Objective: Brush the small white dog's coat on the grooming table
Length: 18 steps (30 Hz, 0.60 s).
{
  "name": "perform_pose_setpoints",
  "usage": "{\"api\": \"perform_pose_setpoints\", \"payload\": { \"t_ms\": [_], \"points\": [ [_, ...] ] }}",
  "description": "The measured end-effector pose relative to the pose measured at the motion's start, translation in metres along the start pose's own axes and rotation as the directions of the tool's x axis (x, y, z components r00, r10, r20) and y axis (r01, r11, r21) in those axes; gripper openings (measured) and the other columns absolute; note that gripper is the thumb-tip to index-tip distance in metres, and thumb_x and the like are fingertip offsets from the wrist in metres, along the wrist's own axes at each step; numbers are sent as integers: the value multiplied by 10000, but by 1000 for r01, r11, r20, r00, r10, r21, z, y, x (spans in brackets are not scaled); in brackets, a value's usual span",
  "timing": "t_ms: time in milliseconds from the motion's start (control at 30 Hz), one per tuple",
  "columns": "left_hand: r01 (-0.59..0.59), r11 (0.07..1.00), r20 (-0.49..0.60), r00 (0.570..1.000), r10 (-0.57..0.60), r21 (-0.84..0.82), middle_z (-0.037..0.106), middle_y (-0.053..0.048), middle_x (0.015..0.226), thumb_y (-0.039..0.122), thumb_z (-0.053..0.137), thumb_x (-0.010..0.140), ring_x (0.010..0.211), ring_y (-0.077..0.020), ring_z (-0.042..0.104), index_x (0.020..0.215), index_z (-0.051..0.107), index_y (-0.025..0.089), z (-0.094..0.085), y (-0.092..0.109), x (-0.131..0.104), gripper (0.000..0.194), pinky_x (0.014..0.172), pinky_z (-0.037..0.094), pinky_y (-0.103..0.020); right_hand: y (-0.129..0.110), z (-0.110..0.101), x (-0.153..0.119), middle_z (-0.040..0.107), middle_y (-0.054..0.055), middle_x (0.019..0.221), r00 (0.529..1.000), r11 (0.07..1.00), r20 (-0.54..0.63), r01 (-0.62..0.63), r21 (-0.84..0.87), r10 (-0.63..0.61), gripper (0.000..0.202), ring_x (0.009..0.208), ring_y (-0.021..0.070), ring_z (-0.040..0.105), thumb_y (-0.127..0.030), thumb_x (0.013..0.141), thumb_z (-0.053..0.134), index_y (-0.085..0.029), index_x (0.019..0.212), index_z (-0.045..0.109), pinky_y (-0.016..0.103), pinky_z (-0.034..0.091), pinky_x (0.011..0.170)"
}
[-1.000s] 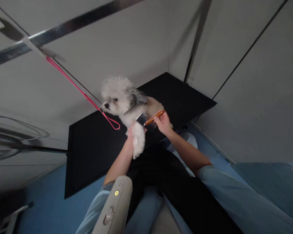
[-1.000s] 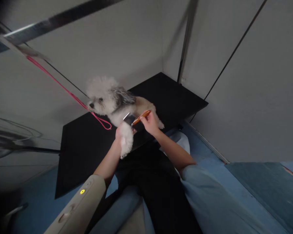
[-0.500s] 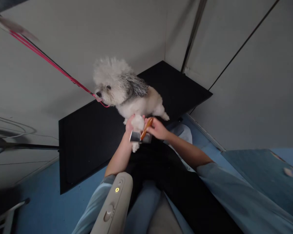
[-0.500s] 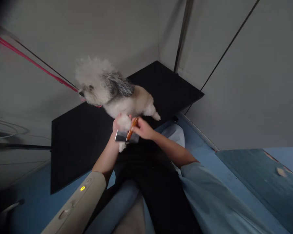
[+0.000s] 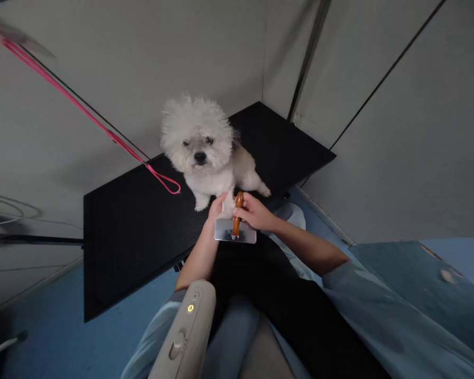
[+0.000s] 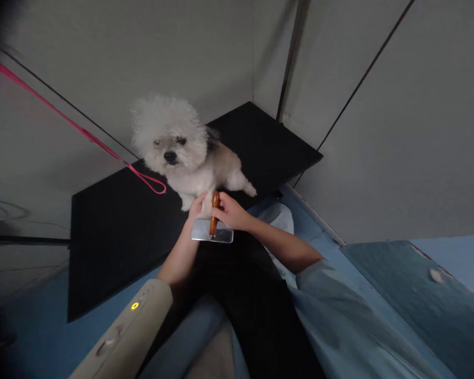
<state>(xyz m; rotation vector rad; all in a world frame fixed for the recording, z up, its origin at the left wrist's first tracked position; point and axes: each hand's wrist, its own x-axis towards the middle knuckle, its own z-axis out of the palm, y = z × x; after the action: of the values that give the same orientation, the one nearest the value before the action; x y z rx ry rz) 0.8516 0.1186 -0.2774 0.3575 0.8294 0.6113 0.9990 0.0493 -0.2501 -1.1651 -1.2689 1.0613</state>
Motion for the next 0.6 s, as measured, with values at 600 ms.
{"api": "perform_pose_setpoints", "payload": {
  "t_ms": [600],
  "points": [
    [85, 990, 87, 993, -76, -112, 726, -85, 737, 404, 482, 992, 644, -210, 713, 1018, 699, 97, -18, -18, 2, 377, 626, 583, -301, 3, 4, -18, 581, -17, 764, 996, 979, -93, -4, -202, -15, 205, 689, 163, 593, -336, 848, 627, -231, 914, 465, 305, 489, 654]
  ]
}}
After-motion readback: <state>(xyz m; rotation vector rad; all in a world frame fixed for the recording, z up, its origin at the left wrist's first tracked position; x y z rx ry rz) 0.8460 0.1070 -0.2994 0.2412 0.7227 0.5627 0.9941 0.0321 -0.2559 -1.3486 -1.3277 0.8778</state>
